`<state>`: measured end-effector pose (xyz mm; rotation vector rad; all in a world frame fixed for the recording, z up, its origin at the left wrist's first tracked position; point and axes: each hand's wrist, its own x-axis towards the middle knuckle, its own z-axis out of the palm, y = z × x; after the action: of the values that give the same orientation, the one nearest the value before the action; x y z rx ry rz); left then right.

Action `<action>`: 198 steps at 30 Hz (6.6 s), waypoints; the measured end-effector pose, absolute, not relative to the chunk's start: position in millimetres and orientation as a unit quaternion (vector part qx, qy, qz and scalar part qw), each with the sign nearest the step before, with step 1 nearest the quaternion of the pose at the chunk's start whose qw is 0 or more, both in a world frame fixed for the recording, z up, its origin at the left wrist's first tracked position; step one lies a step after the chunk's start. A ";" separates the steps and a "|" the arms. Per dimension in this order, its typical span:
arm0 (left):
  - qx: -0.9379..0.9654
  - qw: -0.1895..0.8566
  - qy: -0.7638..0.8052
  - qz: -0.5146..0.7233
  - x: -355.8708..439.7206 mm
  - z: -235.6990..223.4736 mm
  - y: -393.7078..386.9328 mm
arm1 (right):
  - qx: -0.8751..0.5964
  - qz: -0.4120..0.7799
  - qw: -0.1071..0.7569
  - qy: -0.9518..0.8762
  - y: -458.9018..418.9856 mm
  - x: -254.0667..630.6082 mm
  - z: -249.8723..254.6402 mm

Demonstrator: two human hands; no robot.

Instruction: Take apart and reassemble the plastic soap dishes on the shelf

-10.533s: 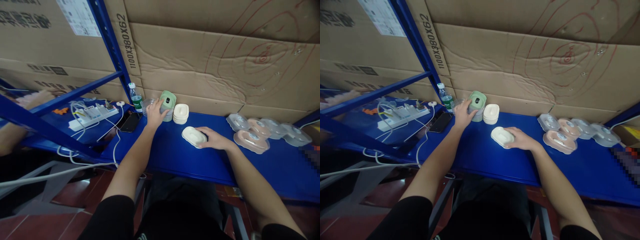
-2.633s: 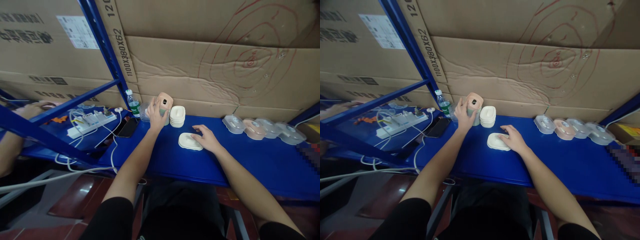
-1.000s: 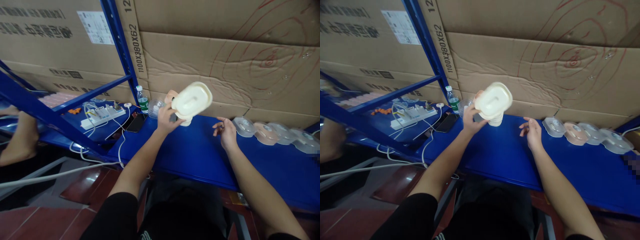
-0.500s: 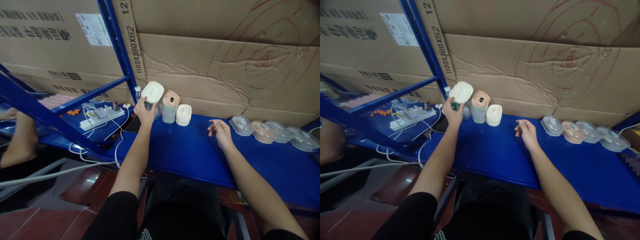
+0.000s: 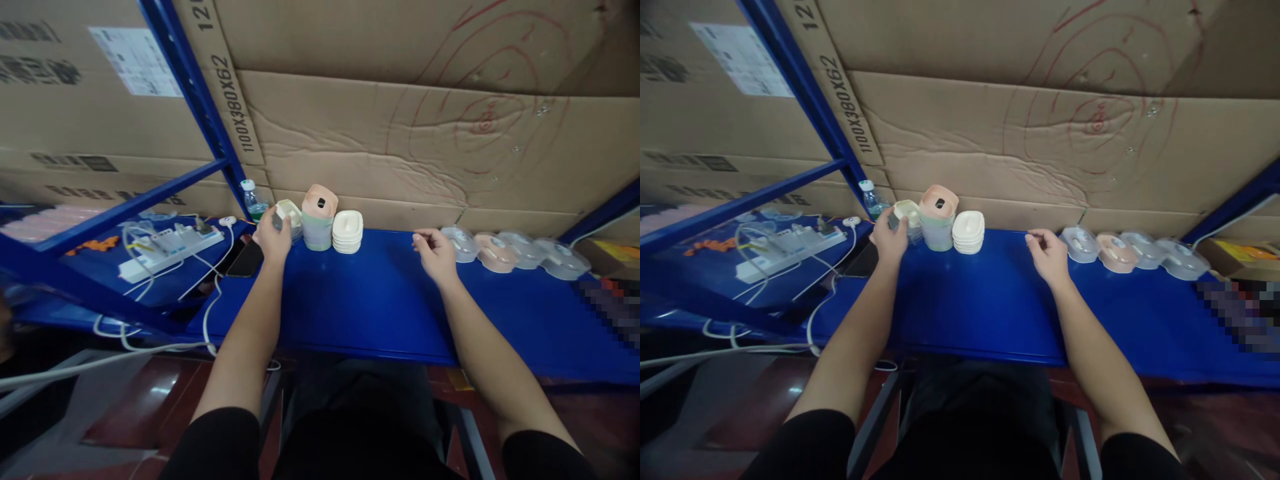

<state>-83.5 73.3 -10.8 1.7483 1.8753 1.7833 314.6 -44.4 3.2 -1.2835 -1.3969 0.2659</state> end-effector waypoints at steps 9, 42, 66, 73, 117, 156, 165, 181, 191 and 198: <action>0.534 0.013 0.624 0.570 -80.4 -13.3 76.4 | -0.715 -0.085 0.382 -0.579 -26.4 411.0 -0.4; 0.524 0.039 0.634 0.568 -73.9 -12.2 74.5 | -0.583 0.021 0.199 -0.787 -36.8 341.9 -13.6; 0.862 -0.092 0.138 0.479 48.3 -5.2 -24.2 | -0.395 0.191 0.458 -0.773 -60.9 319.0 8.0; 0.865 -0.071 0.182 0.462 37.5 -4.5 -13.3 | -0.419 0.268 0.503 -0.707 -59.3 317.3 7.6; 0.750 -0.114 0.462 0.459 39.8 -14.0 16.1 | -0.424 0.224 0.499 -0.722 -61.1 308.9 14.4; 0.851 -0.111 0.295 0.420 59.1 -12.3 -17.8 | -0.408 0.373 0.541 -0.634 -48.0 285.5 -9.3; 0.831 -0.146 0.259 0.470 23.9 -3.3 6.0 | -0.358 0.406 0.486 -0.686 -59.7 284.7 -1.6; 0.700 -0.102 0.476 0.523 -105.5 13.6 59.4 | -0.552 0.071 0.274 -0.784 -32.9 333.7 -20.1; 0.646 -0.063 0.559 0.516 -102.5 -2.5 64.6 | -0.595 0.091 0.187 -0.777 -29.2 340.3 -30.6; 0.658 -0.102 0.452 0.594 -50.3 8.1 37.4 | -0.562 0.123 0.185 -0.796 -29.5 340.7 -32.9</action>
<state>-50.3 37.4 8.1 2.2122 1.5212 1.9967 340.7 -29.5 -32.9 -1.5847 -2.2434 0.3472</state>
